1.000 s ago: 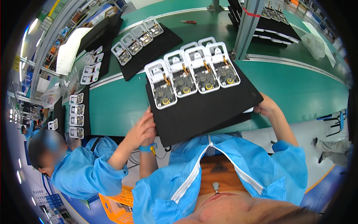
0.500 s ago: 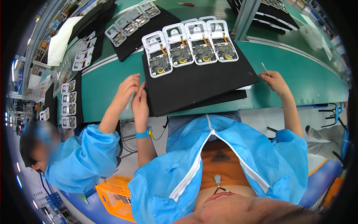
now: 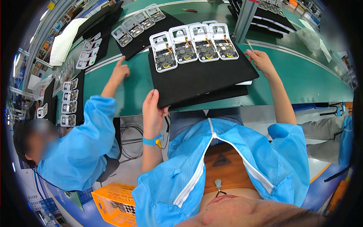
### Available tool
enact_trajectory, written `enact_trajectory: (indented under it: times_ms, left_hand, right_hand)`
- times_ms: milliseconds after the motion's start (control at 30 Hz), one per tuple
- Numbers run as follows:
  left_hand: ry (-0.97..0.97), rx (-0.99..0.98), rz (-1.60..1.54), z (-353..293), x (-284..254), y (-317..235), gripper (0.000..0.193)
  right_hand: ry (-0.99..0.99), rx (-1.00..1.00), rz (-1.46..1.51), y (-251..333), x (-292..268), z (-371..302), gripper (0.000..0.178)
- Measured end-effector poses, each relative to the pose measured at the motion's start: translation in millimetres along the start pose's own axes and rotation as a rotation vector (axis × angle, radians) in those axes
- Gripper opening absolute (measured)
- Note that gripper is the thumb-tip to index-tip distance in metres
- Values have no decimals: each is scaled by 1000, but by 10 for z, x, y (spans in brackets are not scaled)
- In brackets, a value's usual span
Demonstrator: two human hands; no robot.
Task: The worker is assembling internal components and circuit boards into plastic device housings.
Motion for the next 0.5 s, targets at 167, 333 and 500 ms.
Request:
enact_trajectory:
  times_ms: [167,333,500]
  left_hand:
    - [0,-11,79,186,3,-119,19]
    - [16,82,178,206,39,-211,25]
    - [-4,182,157,209,116,-158,26]
  right_hand:
    - [-62,-141,-157,-96,133,191,42]
    - [-78,-137,-148,-70,230,180,42]
    - [20,-213,-26,-88,172,223,36]
Point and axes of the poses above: each hand's wrist, its own z-axis towards the middle knuckle, its own x-axis out of the palm, y = z × x, the point moved 1 cm from there along z, towards the middle knuckle, and after that the axes turned 10 degrees about z, right-handed, at the moved point
